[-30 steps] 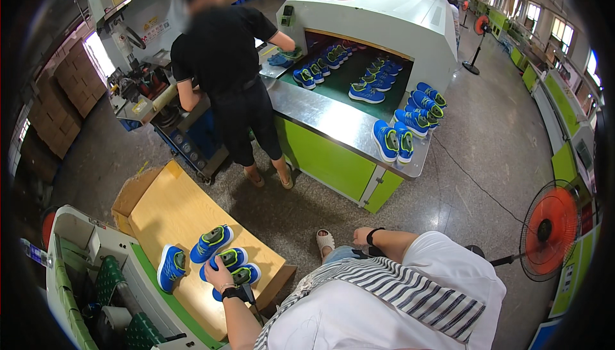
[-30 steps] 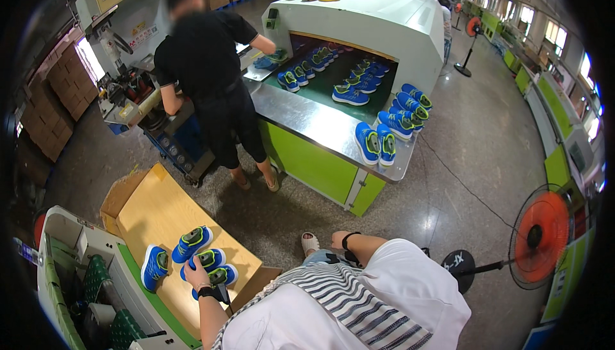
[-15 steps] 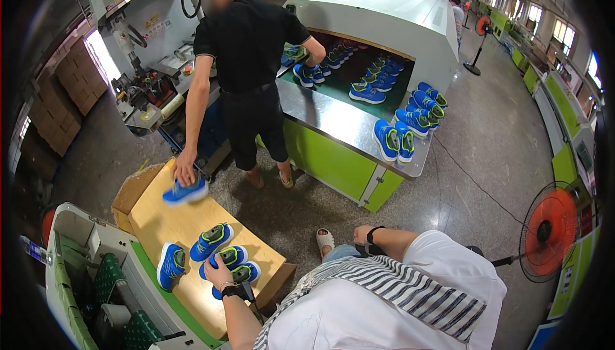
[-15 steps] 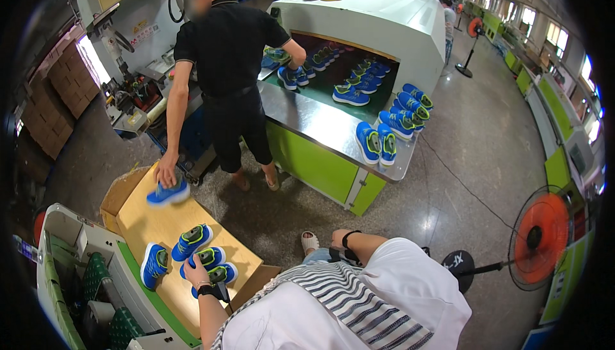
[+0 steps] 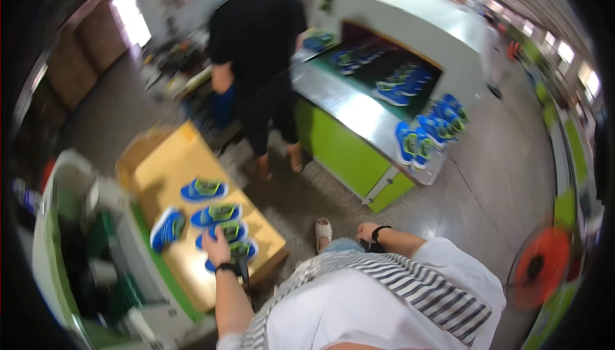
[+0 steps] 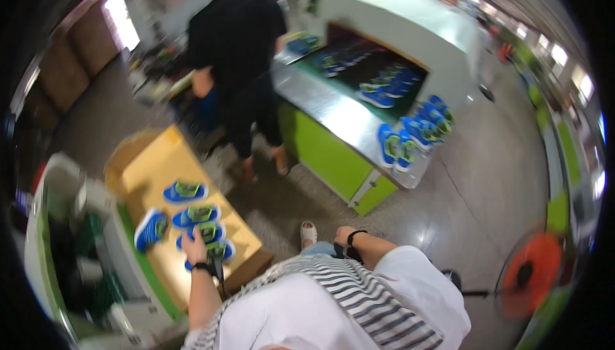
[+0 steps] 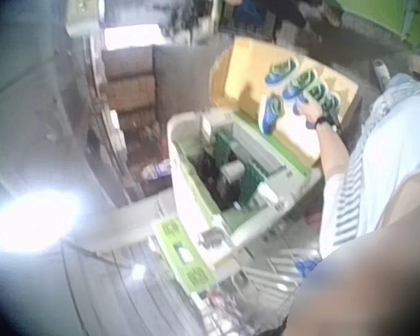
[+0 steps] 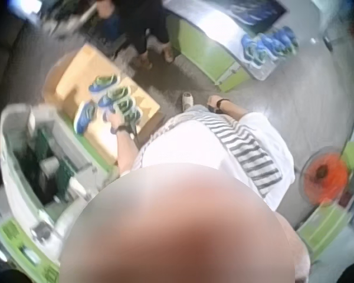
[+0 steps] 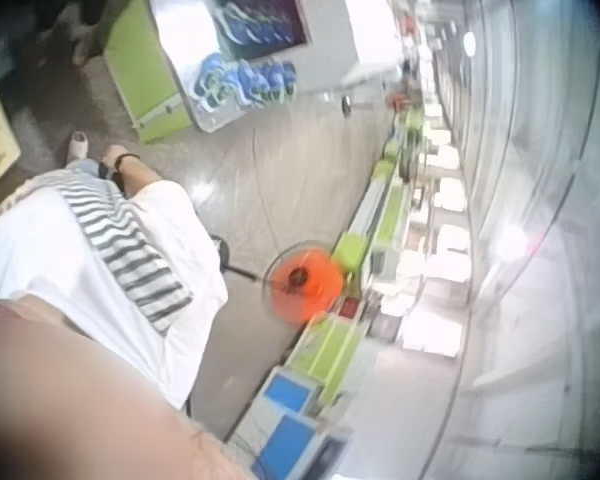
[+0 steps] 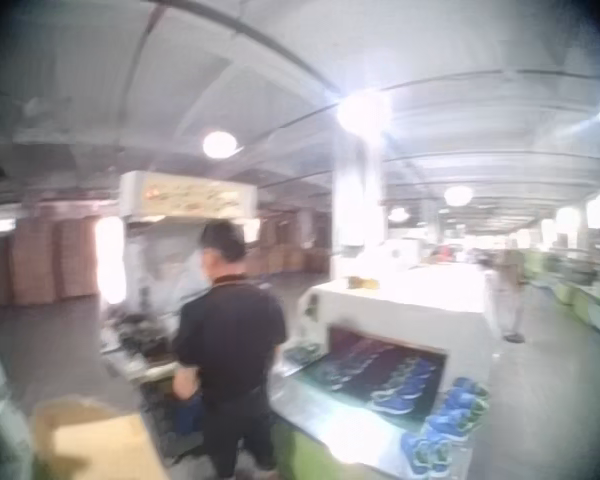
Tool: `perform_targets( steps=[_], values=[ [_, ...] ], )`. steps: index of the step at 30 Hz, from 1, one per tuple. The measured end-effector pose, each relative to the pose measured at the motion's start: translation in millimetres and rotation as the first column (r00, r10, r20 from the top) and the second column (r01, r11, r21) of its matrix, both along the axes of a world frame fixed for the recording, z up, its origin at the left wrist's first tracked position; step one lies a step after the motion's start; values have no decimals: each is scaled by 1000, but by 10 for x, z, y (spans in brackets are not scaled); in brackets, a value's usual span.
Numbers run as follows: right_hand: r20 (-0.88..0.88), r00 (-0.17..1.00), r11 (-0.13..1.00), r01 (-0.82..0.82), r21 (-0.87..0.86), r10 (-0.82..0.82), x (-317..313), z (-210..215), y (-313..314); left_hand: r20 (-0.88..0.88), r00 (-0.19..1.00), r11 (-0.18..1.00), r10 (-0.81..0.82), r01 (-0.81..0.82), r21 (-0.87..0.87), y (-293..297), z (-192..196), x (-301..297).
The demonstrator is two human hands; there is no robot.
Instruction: The person picks up shoes from a table and places them onto a conveyor belt, then takes shoes from the conveyor belt and arranges them on the table.
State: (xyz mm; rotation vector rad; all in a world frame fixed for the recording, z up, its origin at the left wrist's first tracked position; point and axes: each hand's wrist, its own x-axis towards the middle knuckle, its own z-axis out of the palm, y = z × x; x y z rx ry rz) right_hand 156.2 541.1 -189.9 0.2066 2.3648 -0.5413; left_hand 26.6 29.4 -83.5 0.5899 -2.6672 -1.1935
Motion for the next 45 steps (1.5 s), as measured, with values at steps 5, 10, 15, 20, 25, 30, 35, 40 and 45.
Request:
perform_targets(
  steps=[5,10,15,20,25,30,35,40,45],
  values=[
    [-13,996,989,90,-118,-92,0,-51,208,-32,999,996,9,-12,-85,227,222,-108],
    [24,1000,996,-10,-83,12,-211,-72,277,72,991,970,109,-90,-228,256,126,-148],
    [59,996,991,-58,-125,65,-496,118,86,120,985,984,127,-110,-139,262,257,-46],
    [-117,972,976,-212,-50,205,-1200,208,-315,109,986,984,123,-107,-145,219,263,-51],
    [-339,900,897,-366,-247,274,-2322,658,-1189,79,986,985,144,-135,-103,240,296,-35],
    [-705,642,654,-677,-338,301,-3298,1278,-2614,99,979,981,180,-171,-89,274,377,13],
    [-584,748,614,-631,-475,317,-3925,1060,-3546,66,980,982,187,-183,-51,303,412,-58],
    [-429,849,675,-513,-530,308,-4162,987,-3789,-1,962,960,273,-272,71,176,260,-40],
    [-66,952,398,-188,-898,300,-3671,1811,-4038,-241,805,823,541,-448,349,81,336,-161]
  ],
)
